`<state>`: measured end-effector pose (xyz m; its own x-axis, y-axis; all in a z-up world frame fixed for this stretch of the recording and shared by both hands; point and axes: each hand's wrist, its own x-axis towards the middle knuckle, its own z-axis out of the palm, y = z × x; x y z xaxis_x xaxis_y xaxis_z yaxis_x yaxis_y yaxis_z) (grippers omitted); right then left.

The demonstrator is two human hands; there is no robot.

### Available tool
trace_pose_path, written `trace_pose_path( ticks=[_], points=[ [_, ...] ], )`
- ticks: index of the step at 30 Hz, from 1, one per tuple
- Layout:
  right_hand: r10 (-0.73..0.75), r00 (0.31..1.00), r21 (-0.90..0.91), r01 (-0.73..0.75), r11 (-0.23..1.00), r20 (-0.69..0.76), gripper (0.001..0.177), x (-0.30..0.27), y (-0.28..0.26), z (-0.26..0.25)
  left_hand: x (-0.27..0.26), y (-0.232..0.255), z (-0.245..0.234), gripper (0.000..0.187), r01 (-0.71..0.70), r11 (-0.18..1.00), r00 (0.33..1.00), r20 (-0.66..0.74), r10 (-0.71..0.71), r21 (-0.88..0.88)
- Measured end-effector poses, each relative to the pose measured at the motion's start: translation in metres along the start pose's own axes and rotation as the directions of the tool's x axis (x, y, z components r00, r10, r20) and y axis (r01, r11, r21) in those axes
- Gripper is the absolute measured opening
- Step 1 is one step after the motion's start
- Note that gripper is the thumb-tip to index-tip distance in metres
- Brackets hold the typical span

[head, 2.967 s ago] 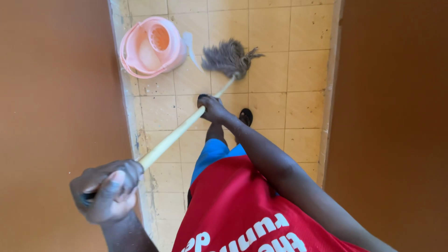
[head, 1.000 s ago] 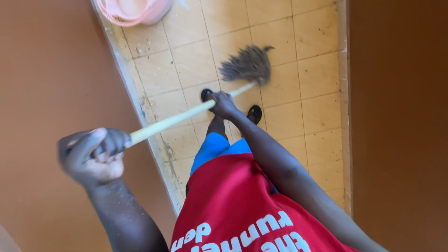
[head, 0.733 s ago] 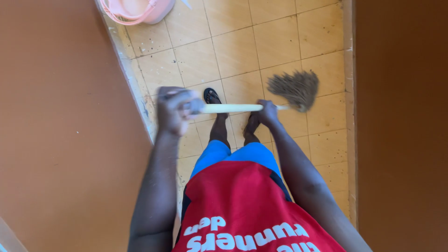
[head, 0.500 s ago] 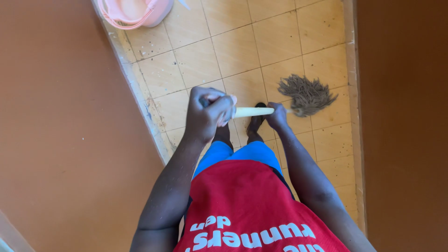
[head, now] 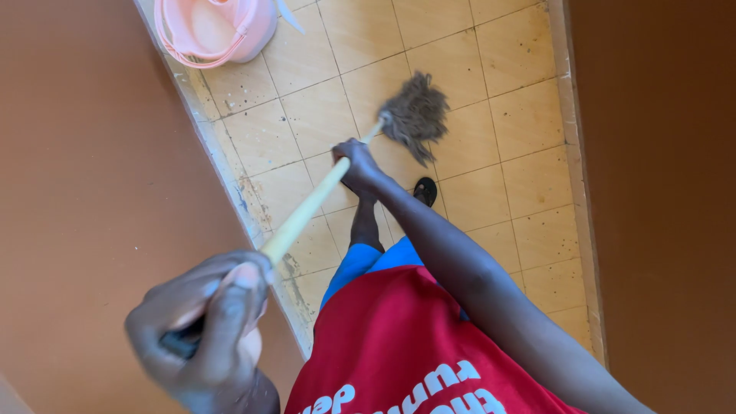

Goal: The person mops a tiled floor, periodically dipping the mop into a bucket of water to rinse it. After cleaning the hallway, they move the bucket to mop the area near a door.

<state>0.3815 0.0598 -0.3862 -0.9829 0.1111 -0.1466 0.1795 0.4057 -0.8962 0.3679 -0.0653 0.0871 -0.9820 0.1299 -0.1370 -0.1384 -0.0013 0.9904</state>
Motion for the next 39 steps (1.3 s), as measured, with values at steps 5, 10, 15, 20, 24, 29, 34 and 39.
trace_pose_path(
  ticks=[5, 10, 15, 20, 24, 29, 34, 39],
  points=[
    [-0.099, 0.982, -0.03, 0.105, 0.994, 0.161, 0.016, 0.033, -0.02, 0.044, -0.023, -0.01, -0.032, 0.018, -0.058, 0.991, 0.993, -0.099, 0.071, 0.122],
    [-0.185, 0.934, -0.009, 0.197, 0.98, 0.306, 0.023, 0.018, -0.051, 0.083, -0.061, -0.077, -0.246, 0.053, 0.127, 0.959, 0.981, 0.112, -0.16, 0.255],
    [-0.142, 0.891, -0.089, 0.199, 0.976, 0.432, 0.018, -0.004, -0.046, 0.067, -0.081, -0.126, -0.275, 0.045, -0.082, 0.918, 0.988, -0.152, 0.024, -0.388],
    [0.021, 0.91, -0.264, 0.098, 0.96, 0.414, 0.007, 0.002, -0.002, 0.009, -0.057, -0.142, -0.184, 0.05, -0.034, 0.901, 0.976, -0.209, -0.063, -0.432],
    [0.02, 0.991, -0.242, 0.012, 0.97, 0.129, 0.007, 0.011, 0.026, -0.052, -0.008, -0.12, -0.064, 0.041, -0.078, 0.951, 0.995, -0.087, 0.054, -0.299],
    [0.099, 0.986, -0.179, -0.122, 0.976, -0.136, 0.006, -0.004, 0.061, -0.124, 0.044, -0.098, 0.039, 0.041, -0.07, 0.948, 0.94, 0.298, 0.167, -0.311],
    [0.175, 0.907, -0.081, -0.221, 0.972, -0.384, 0.009, -0.057, 0.087, -0.197, 0.057, -0.087, 0.148, 0.042, 0.028, 0.929, 0.819, 0.541, 0.191, -0.37],
    [0.344, 0.797, -0.004, -0.398, 0.917, -0.497, 0.011, -0.155, 0.154, -0.237, 0.025, -0.109, 0.233, 0.029, 0.203, 0.907, 0.733, 0.671, 0.109, -0.369]
  ],
)
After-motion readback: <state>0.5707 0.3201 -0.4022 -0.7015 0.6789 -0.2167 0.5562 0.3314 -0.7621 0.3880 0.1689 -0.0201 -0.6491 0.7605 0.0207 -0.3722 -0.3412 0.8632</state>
